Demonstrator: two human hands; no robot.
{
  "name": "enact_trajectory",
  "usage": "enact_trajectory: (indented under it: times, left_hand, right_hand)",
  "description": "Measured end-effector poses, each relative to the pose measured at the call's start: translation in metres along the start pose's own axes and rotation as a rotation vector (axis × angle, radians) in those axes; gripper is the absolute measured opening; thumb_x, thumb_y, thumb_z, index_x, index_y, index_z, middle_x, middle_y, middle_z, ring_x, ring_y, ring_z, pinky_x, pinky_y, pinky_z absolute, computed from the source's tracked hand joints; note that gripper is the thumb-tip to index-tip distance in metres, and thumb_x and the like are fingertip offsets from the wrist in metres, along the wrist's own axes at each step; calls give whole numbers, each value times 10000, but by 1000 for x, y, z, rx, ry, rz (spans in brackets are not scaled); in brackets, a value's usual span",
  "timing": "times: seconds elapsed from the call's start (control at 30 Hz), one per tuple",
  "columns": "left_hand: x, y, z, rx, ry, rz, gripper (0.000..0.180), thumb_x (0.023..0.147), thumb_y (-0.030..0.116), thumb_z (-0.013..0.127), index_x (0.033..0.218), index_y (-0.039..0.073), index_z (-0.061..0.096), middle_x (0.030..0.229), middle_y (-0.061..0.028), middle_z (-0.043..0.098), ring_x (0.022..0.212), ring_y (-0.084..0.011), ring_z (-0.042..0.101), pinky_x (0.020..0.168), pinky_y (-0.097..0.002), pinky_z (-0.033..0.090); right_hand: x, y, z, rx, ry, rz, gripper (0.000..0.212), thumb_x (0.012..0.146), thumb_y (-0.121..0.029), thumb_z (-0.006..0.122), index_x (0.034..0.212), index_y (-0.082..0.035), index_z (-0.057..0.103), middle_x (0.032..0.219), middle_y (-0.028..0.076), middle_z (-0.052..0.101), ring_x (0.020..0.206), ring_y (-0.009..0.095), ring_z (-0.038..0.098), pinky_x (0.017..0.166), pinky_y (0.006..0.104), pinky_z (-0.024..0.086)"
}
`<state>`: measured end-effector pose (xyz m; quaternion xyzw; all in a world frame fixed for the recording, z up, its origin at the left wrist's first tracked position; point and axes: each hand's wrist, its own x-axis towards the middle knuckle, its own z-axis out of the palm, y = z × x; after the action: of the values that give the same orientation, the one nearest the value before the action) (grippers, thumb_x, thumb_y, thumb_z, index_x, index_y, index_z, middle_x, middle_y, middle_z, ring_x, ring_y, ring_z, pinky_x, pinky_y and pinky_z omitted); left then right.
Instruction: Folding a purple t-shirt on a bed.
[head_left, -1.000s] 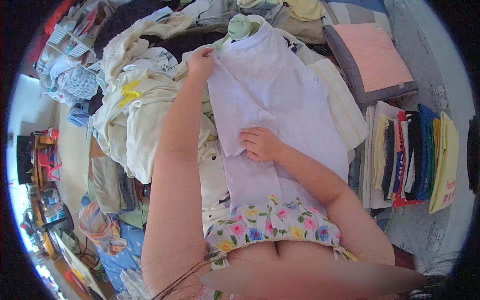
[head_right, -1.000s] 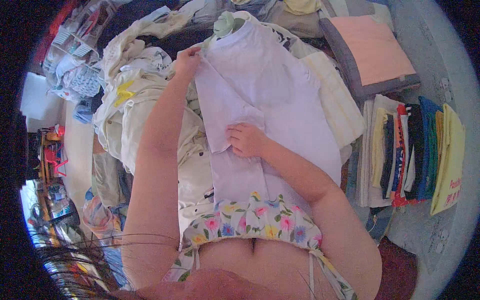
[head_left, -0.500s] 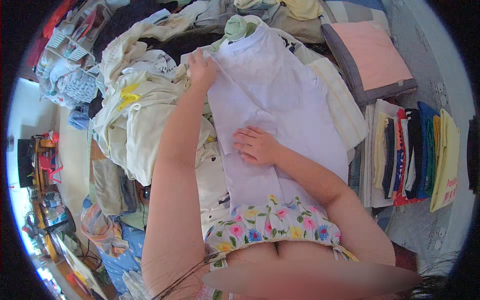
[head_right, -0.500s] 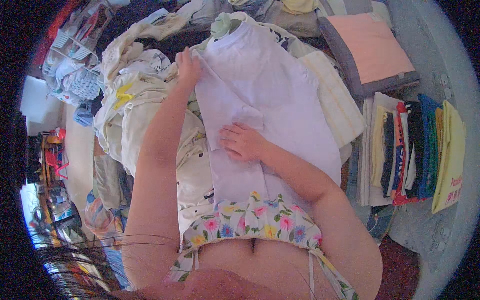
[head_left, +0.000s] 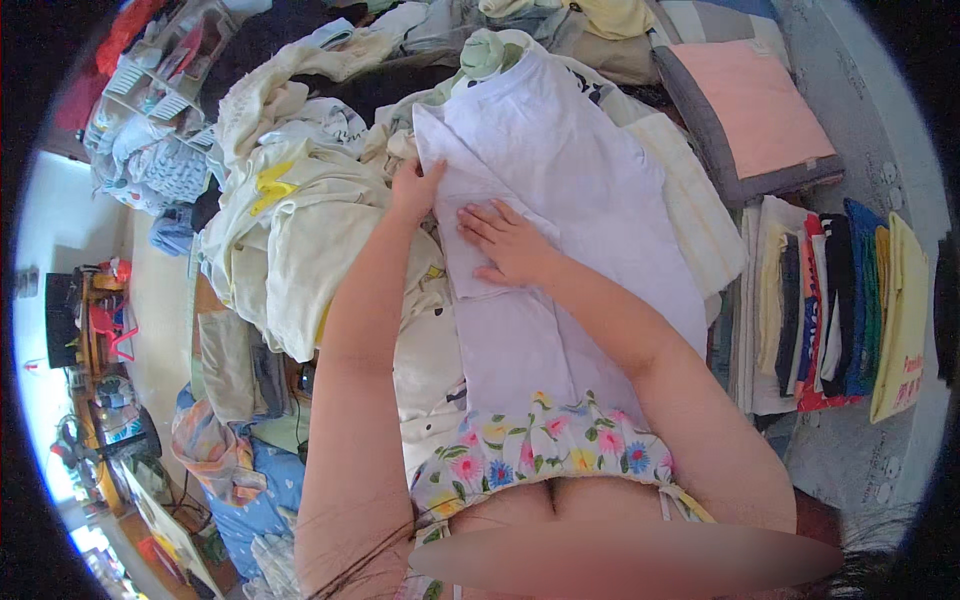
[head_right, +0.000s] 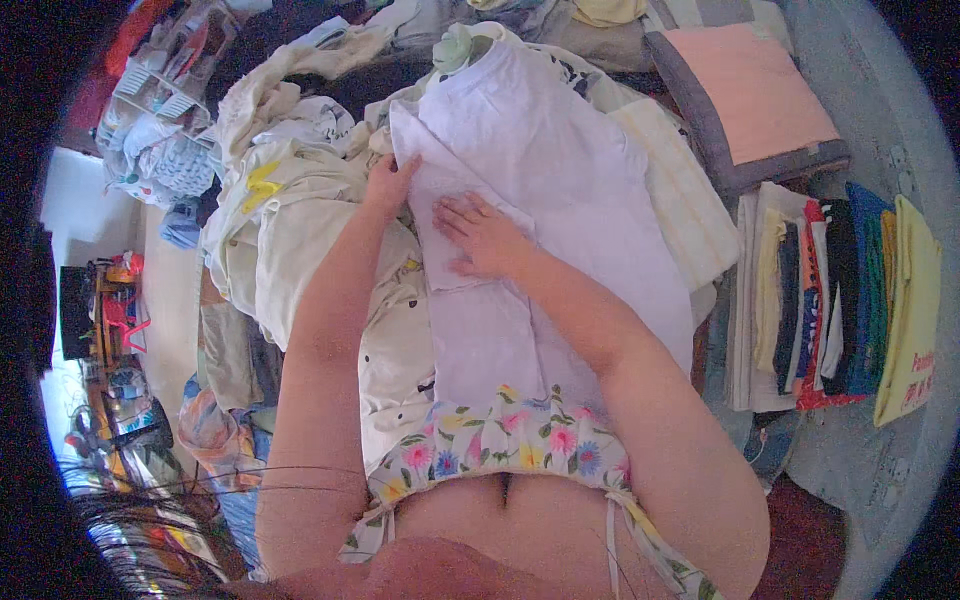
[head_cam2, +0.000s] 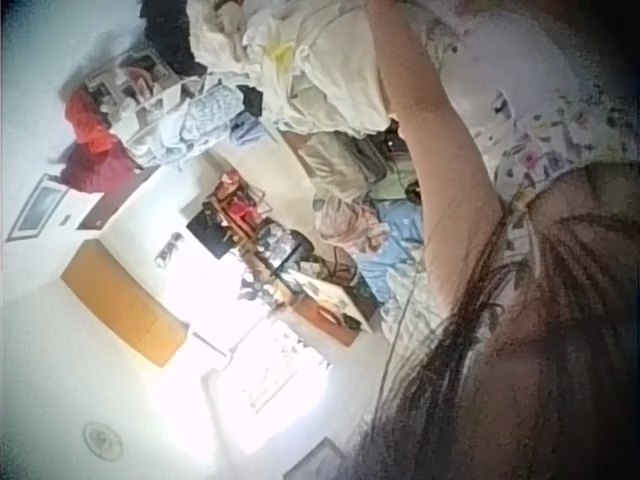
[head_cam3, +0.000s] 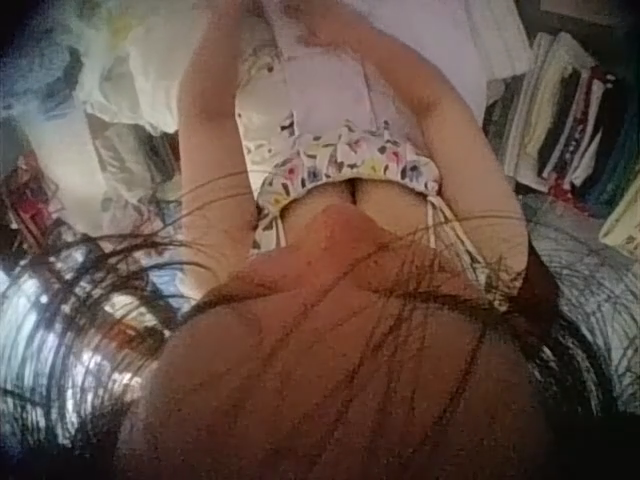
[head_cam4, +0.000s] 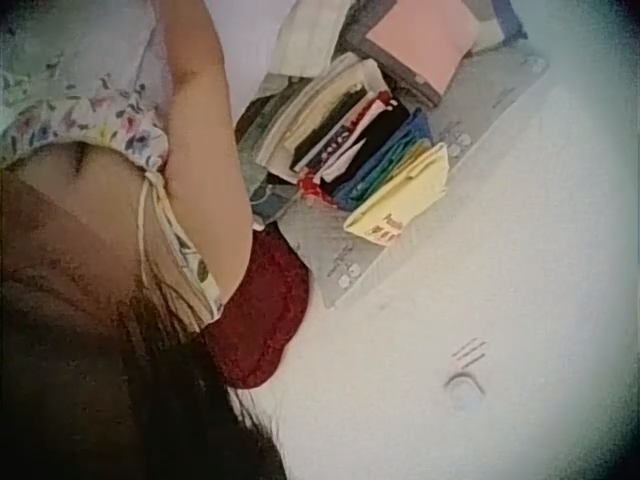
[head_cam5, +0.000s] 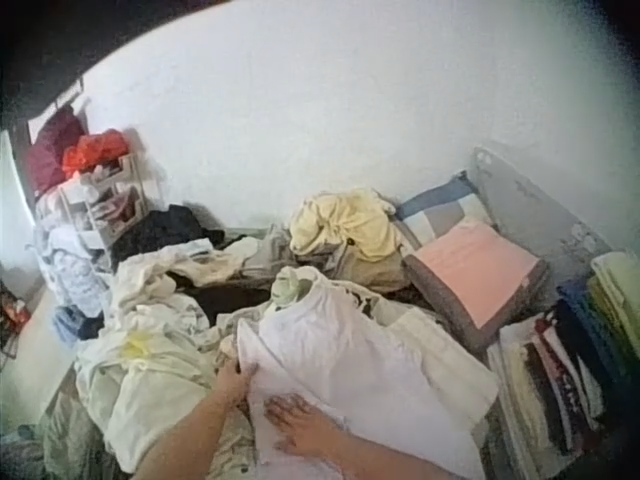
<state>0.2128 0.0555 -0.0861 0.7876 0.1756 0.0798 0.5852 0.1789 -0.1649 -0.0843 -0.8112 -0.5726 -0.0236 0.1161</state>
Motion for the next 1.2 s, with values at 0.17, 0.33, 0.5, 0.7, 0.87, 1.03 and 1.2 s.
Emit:
enact_trajectory:
  times: [0.17, 0.33, 0.5, 0.7, 0.87, 1.03, 1.2]
  left_hand:
    - [10, 3, 15, 221, 125, 148, 365, 817, 287, 634, 988, -34, 603, 874, -183, 645, 786, -291, 622, 710, -353, 475]
    - [15, 1, 19, 338, 269, 259, 361, 849, 308, 595, 926, -45, 597, 805, -180, 632, 743, -326, 603, 689, -369, 466]
    - [15, 11, 6, 332, 126, 65, 429, 851, 359, 596, 968, -54, 610, 850, -188, 648, 764, -292, 615, 719, -353, 473]
    - [6, 8, -7, 156, -134, -18, 369, 834, 295, 624, 979, -45, 628, 824, -119, 659, 716, -187, 611, 678, -317, 477]
    - [5, -2, -8, 165, -108, -14, 320, 826, 239, 625, 1002, -29, 629, 825, -110, 659, 716, -188, 614, 674, -311, 483]
    - [10, -18, -1, 149, 208, 146, 344, 823, 181, 601, 1118, 5, 574, 978, -138, 637, 909, -263, 606, 806, -370, 463]
    - [-16, 45, 25, 918, -52, 832, 494, 822, 237, 574, 1262, 48, 453, 1366, -150, 399, 1259, -322, 370, 1026, -434, 297]
  right_hand:
    - [-20, -1, 6, 23, -58, -47, 691, 812, -475, 524, 1342, -52, 393, 1463, 118, 275, 1370, 261, 214, 1119, 469, 130]
    - [-56, -41, 9, 301, -216, -172, 653, 838, -443, 514, 1332, -32, 393, 1442, 153, 299, 1351, 293, 249, 1101, 482, 174]
    - [-30, -29, -3, 458, -186, -326, 656, 847, -414, 506, 1350, -18, 360, 1426, 169, 318, 1348, 301, 255, 1095, 480, 193]
    - [23, 5, -10, -20, -24, -38, 640, 846, -392, 497, 1353, -24, 363, 1436, 158, 308, 1349, 272, 259, 1117, 468, 128]
    - [-2, -29, 20, 212, -199, -242, 630, 851, -383, 489, 1348, -19, 360, 1437, 158, 303, 1351, 271, 255, 1111, 478, 148]
    - [-19, -31, 6, 649, -245, -347, 626, 841, -362, 505, 1339, -10, 366, 1427, 161, 317, 1342, 276, 272, 1102, 486, 175]
    - [2, 53, -25, -40, -40, -123, 692, 811, -384, 548, 1358, -15, 342, 1431, 151, 315, 1349, 266, 260, 1107, 461, 179]
